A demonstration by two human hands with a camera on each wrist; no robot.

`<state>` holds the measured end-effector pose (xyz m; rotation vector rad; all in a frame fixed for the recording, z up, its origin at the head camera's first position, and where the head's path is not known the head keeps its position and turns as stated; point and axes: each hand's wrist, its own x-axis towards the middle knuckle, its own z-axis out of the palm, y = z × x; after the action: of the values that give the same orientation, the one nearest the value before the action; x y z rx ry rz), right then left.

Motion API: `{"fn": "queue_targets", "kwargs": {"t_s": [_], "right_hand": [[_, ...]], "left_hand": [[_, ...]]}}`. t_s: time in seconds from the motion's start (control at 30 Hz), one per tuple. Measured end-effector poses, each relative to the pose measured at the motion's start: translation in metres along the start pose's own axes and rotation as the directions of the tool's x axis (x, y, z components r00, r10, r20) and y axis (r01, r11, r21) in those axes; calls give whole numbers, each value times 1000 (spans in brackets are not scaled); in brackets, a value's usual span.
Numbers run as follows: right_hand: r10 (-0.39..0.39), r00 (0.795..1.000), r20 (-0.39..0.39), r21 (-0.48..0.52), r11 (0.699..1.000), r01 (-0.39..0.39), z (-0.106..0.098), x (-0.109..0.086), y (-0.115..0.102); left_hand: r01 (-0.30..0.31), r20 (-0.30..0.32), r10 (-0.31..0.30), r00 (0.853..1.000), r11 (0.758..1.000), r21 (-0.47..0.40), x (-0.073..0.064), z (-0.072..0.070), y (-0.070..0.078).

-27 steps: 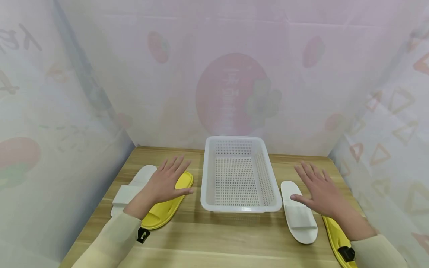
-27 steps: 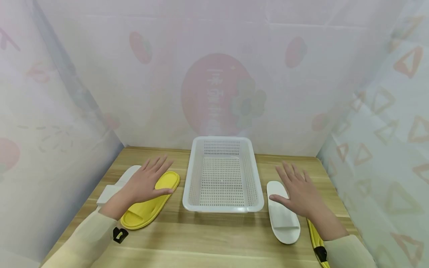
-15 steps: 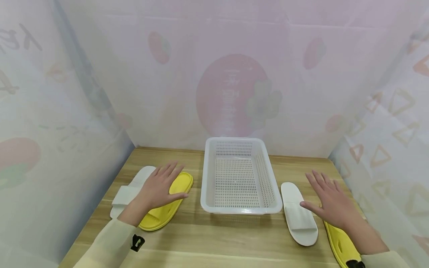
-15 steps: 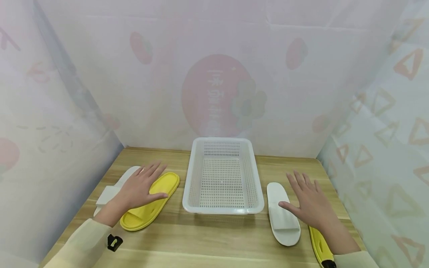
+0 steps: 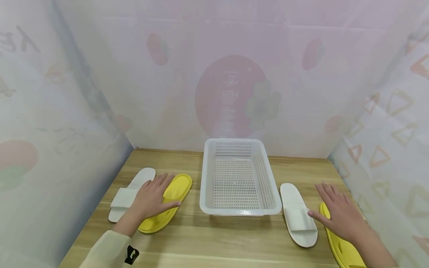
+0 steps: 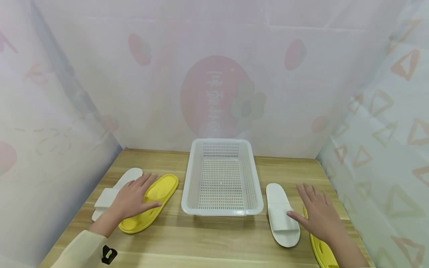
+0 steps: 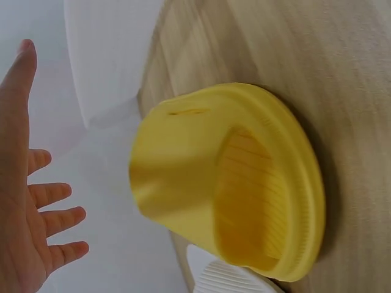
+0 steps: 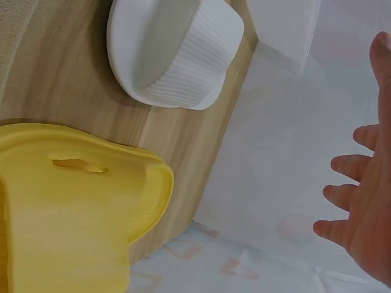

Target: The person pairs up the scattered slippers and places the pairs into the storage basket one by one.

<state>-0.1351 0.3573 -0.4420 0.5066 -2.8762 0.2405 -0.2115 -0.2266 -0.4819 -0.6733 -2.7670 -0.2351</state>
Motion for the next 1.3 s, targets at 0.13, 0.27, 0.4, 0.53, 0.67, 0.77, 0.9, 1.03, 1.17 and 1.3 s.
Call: {"fn": "queue_targets", "kwargs": {"t_s": [0.13, 0.27, 0.4, 0.53, 0.67, 0.77, 0.9, 1.03, 1.17, 1.3], "right_hand": [[11, 999, -31, -7, 1000, -12, 4, -8, 6], [37, 999, -22, -3, 999, -37, 9, -15, 10], [82, 997, 11, 20, 996, -82, 13, -23, 13], [116, 993, 13, 37, 993, -116, 17, -29, 16], [139, 990, 0, 37, 990, -138, 21, -37, 18], [164, 986, 0, 43, 986, -164, 24, -44, 21], [207, 978, 23, 41, 977, -208, 27, -51, 27], [221, 975, 13, 14, 975, -221, 32, -58, 34], [244, 970, 12, -7, 970, -244, 36, -66, 40], [293, 955, 52, -13, 956, -293, 38, -73, 44]], "left_hand": [[8, -38, -9, 999, 1000, -26, -4, 6, -4], [32, -43, -34, 998, 999, -44, -8, 10, -7], [61, -32, -62, 998, 997, -36, -13, 14, -9], [93, -22, -93, 995, 995, -29, -19, 21, -11], [116, -35, -117, 993, 993, -32, -26, 26, -13], [131, -49, -133, 990, 991, -33, -30, 30, -13], [160, -59, -162, 985, 987, -27, -36, 35, -13], [202, -32, -203, 979, 979, -23, -41, 40, -13], [237, -3, -237, 971, 971, -27, -43, 45, -13], [245, -9, -246, 969, 969, -22, -44, 49, -14]]}}
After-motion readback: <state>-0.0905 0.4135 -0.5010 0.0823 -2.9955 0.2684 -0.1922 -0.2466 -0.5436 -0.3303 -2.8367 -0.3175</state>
